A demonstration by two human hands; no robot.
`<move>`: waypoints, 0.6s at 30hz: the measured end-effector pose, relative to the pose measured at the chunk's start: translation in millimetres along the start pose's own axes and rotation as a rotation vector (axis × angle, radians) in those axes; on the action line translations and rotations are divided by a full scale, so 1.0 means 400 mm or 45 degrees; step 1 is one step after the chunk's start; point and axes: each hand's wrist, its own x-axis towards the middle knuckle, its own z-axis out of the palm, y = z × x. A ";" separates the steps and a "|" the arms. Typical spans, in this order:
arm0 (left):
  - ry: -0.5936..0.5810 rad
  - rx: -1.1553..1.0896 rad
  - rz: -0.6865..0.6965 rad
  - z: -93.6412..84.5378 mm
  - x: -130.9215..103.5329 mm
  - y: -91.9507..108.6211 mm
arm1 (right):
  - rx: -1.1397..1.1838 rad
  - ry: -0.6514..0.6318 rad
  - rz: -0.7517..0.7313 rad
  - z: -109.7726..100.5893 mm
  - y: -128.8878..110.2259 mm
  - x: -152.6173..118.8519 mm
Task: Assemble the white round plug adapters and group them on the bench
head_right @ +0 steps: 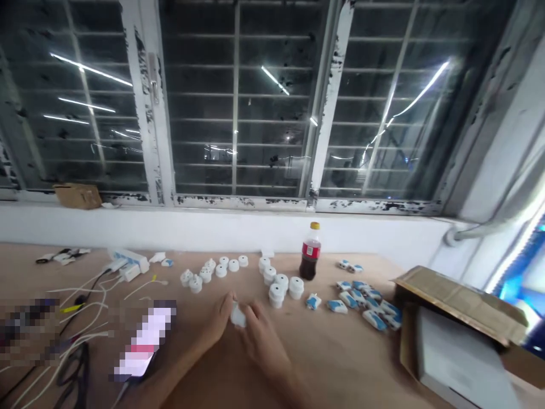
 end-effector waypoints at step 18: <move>-0.293 0.661 0.821 -0.012 -0.039 0.043 | 1.669 -0.741 1.477 -0.012 0.016 0.024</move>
